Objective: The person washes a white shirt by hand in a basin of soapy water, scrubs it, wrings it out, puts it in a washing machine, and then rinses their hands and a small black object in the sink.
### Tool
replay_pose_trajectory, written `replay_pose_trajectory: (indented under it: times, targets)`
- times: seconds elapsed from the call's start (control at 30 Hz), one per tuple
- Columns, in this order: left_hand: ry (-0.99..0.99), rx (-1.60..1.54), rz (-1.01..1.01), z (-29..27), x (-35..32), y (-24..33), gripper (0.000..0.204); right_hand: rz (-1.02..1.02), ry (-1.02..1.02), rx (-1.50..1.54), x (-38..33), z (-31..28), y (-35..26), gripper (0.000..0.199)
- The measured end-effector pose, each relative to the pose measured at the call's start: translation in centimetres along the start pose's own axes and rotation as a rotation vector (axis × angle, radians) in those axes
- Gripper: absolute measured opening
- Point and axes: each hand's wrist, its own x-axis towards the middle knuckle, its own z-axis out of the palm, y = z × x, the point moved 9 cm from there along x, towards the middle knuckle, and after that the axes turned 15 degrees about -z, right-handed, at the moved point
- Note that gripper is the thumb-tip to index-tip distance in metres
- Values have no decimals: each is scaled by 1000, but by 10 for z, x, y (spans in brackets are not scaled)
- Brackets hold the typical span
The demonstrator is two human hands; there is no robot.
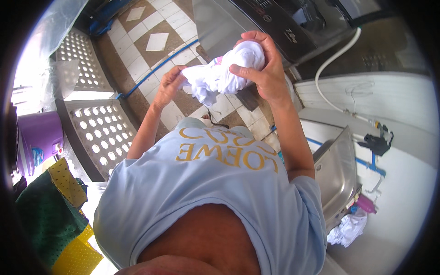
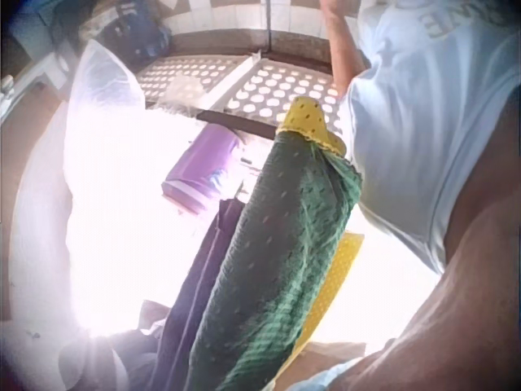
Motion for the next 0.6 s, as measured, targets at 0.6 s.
replay_pose_trajectory:
  times: [0.6]
  targets:
    - [668, 151, 191, -117, -9, 163, 19, -507, -365, -514, 84, 118, 121, 31]
